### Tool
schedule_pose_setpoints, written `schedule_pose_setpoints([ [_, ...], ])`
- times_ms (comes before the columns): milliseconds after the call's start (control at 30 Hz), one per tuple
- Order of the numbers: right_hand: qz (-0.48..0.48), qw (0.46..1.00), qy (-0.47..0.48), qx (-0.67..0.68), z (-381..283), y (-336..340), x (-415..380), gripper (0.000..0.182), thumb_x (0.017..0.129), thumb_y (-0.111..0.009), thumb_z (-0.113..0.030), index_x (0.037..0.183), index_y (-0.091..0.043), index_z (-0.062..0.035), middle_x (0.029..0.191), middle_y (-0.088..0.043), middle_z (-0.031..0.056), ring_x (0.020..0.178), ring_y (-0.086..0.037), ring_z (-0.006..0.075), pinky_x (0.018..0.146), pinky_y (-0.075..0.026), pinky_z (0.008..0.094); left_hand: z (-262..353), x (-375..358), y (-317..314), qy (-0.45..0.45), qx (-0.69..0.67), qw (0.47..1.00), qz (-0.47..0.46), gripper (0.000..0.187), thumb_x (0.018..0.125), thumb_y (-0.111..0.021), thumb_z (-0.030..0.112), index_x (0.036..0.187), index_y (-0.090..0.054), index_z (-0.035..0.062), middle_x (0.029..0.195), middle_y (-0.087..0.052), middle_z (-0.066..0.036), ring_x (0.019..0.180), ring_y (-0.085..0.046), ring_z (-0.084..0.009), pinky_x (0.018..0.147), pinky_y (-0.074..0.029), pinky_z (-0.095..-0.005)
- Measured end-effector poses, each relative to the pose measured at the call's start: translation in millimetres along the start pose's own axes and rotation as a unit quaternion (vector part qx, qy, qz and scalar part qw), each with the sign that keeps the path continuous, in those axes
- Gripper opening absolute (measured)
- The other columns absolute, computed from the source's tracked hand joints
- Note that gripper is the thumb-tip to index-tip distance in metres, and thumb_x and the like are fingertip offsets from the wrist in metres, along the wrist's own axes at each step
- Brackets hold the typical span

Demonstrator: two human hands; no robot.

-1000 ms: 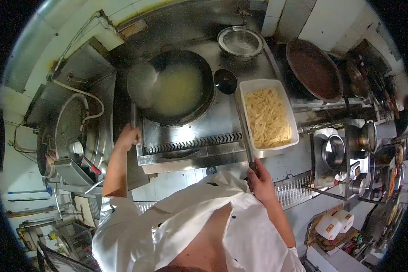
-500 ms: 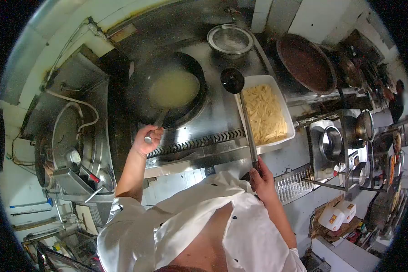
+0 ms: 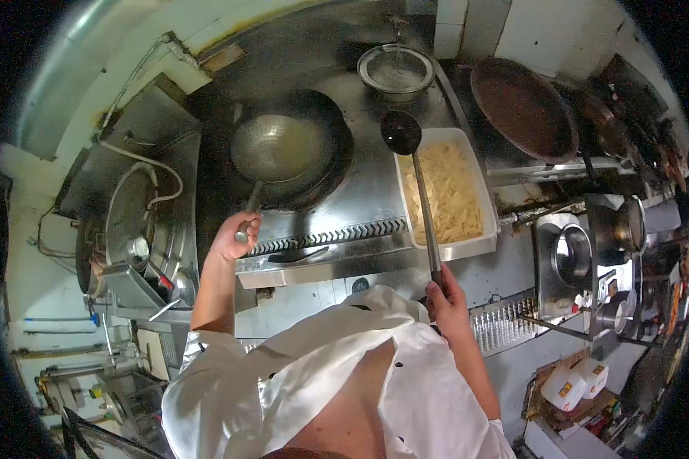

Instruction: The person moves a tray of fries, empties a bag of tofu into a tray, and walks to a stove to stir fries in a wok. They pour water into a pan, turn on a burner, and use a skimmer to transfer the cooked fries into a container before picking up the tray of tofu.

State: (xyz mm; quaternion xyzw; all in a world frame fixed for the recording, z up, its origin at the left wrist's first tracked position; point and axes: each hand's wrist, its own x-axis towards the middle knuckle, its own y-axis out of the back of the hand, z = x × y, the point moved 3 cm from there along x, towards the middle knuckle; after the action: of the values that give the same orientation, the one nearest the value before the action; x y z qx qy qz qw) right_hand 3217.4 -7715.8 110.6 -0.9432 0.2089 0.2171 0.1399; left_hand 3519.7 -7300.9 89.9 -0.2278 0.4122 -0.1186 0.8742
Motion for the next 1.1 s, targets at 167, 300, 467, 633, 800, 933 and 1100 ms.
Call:
schedule_pose_setpoints([
  [167,-0.037,0.999,-0.015,0.013,0,36,7,0.056,0.099,-0.056,-0.012,0.151,-0.034,-0.0070,0.076,-0.050,-0.0024,0.051,-0.041,0.0054,0.043,-0.035,0.0230,0,1,-1,-0.058,0.092,0.987,0.114,0.012,0.091,-0.058,0.012,0.083,-0.056,0.0046,0.070,-0.057,-0.004,0.054,-0.051,-0.0122,0.043,-0.043,-0.0244],
  [300,-0.056,0.998,0.001,0.008,-7,59,4,0.054,0.099,-0.055,-0.012,0.149,-0.036,-0.0076,0.077,-0.050,-0.0025,0.050,-0.040,0.0046,0.043,-0.036,0.0230,-16,30,-6,-0.059,-0.005,0.995,0.078,0.015,0.089,-0.059,0.010,0.077,-0.053,0.0028,0.069,-0.057,-0.007,0.058,-0.056,-0.0146,0.048,-0.049,-0.0253],
  [467,-0.048,0.998,-0.018,0.027,-12,87,1,0.053,0.099,-0.055,-0.011,0.149,-0.038,-0.0108,0.076,-0.049,-0.0030,0.049,-0.040,0.0048,0.042,-0.036,0.0231,-35,38,-59,0.038,-0.295,0.954,-0.037,0.016,0.087,-0.060,0.008,0.086,-0.049,-0.0031,0.072,-0.057,-0.007,0.059,-0.059,-0.0148,0.052,-0.054,-0.0233],
  [633,-0.040,0.999,-0.004,0.017,-16,122,-12,0.054,0.099,-0.054,-0.010,0.150,-0.038,-0.0138,0.074,-0.048,-0.0037,0.050,-0.041,0.0045,0.042,-0.036,0.0222,-21,27,-45,0.025,-0.157,0.987,0.004,0.014,0.087,-0.060,0.008,0.083,-0.049,0.0003,0.074,-0.057,-0.006,0.058,-0.059,-0.0132,0.052,-0.053,-0.0223],
  [800,-0.032,0.999,0.026,0.011,-18,150,-26,0.056,0.098,-0.053,-0.008,0.151,-0.036,-0.0139,0.073,-0.048,-0.0042,0.050,-0.041,0.0046,0.042,-0.035,0.0217,-17,-34,-84,-0.143,0.217,0.922,0.287,0.012,0.084,-0.061,0.006,0.079,-0.052,-0.0007,0.075,-0.057,-0.007,0.061,-0.057,-0.0189,0.050,-0.049,-0.0292],
  [933,-0.027,0.999,0.013,0.020,-2,174,-27,0.055,0.098,-0.053,-0.008,0.151,-0.036,-0.0124,0.073,-0.048,-0.0044,0.051,-0.041,0.0044,0.043,-0.035,0.0216,-21,-49,-59,-0.267,0.386,0.810,0.352,0.021,0.079,-0.061,0.003,0.097,-0.052,-0.0018,0.079,-0.059,-0.014,0.065,-0.063,-0.0221,0.050,-0.052,-0.0361],
  [1100,-0.032,0.998,0.045,0.002,16,193,-16,0.056,0.098,-0.055,-0.008,0.151,-0.036,-0.0097,0.073,-0.048,-0.0045,0.053,-0.042,0.0042,0.044,-0.035,0.0210,-49,-41,-13,-0.324,0.411,0.762,0.381,0.027,0.081,-0.061,0.005,0.102,-0.046,-0.0041,0.072,-0.059,-0.014,0.047,-0.059,-0.0243,0.043,-0.048,-0.0369],
])
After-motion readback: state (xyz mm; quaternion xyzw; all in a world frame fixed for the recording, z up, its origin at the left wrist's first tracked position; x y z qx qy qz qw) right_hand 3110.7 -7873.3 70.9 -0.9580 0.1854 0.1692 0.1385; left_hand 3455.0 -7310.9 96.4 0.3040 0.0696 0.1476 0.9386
